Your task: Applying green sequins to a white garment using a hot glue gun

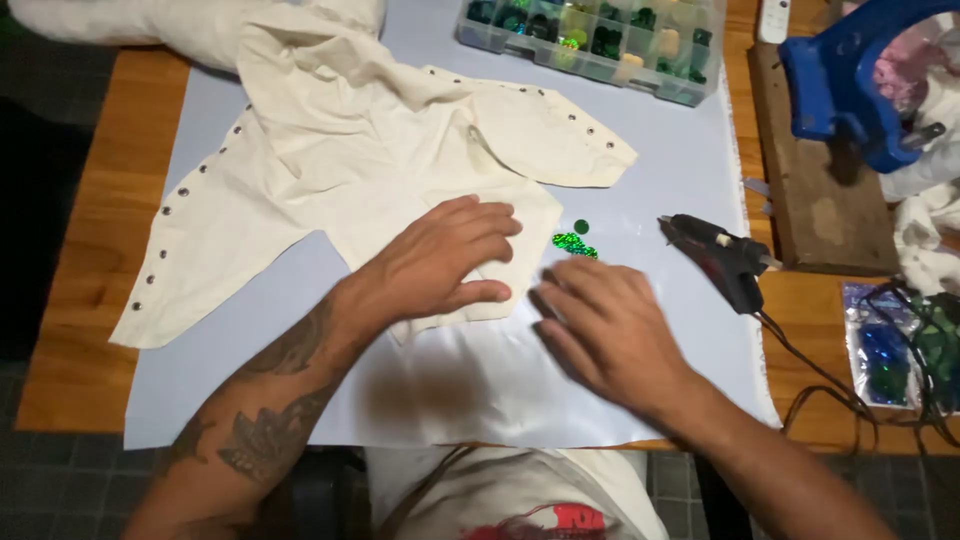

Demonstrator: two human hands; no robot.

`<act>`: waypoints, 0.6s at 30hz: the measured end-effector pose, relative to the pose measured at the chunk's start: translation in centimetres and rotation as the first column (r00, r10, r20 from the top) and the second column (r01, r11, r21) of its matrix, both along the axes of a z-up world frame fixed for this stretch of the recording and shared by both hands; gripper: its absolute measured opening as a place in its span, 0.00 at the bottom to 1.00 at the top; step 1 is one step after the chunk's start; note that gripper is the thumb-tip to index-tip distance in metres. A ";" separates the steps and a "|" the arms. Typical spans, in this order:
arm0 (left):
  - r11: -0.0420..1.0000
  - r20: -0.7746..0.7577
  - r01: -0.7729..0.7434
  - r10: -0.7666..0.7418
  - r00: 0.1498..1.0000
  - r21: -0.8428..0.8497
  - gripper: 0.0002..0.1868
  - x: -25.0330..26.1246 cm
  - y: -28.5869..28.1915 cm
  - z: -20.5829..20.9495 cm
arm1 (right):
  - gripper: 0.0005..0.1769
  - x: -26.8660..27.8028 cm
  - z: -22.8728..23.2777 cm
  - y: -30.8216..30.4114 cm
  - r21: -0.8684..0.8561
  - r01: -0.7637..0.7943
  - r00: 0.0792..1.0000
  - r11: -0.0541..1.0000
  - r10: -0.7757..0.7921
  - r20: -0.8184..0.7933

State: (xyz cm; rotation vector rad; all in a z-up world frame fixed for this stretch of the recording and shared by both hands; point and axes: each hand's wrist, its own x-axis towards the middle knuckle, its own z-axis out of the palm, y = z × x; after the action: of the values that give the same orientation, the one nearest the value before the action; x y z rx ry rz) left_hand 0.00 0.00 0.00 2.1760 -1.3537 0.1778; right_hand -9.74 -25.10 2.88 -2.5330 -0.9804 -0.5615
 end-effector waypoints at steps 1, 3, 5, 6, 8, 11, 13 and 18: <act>1.000 0.004 0.005 -0.005 1.000 -0.001 0.23 0.1 0.0 -0.1 | 0.18 -0.2 -0.1 -1.6 -0.001 0.005 1.000 1.000 -0.005 0.004; 0.994 -0.112 -0.008 0.020 0.993 0.108 0.35 0.1 0.0 -0.3 | 0.13 -0.5 -0.2 -4.7 0.142 0.154 0.966 0.978 -0.179 0.185; 0.987 -0.109 -0.010 0.028 0.994 0.162 0.41 0.5 0.0 -0.7 | 0.13 -1.3 1.0 -6.6 0.198 0.296 0.910 0.934 -0.339 0.238; 0.976 -0.107 -0.014 0.038 0.994 0.217 0.48 0.7 -0.1 -1.0 | 0.15 -1.8 1.6 -7.5 0.262 0.422 0.828 0.868 -0.487 0.279; 0.975 -0.118 -0.008 0.035 0.992 0.221 0.50 0.7 -0.2 -0.8 | 0.23 -1.7 1.7 -9.5 0.262 0.547 0.807 0.795 -0.584 0.089; 0.971 -0.136 -0.005 0.038 0.990 0.239 0.54 0.5 -0.3 -0.3 | 0.35 -0.9 3.5 -10.1 0.171 0.768 0.628 0.617 -0.676 -0.385; 0.968 -0.143 -0.002 0.039 0.989 0.250 0.56 0.6 -0.4 0.1 | 0.40 -0.1 2.8 -11.1 0.070 0.844 0.450 0.531 -0.634 -0.629; 0.978 -0.094 0.031 -0.011 0.995 0.206 0.57 1.0 -0.1 -0.4 | 0.23 1.4 -1.9 -14.4 0.081 0.717 0.589 0.692 -0.540 -0.602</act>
State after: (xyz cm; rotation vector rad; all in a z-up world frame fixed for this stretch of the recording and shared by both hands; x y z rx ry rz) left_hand 0.97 -0.14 -0.38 2.3074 -1.3955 -0.0754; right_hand -8.29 -39.48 1.02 -2.4540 0.2609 -0.1208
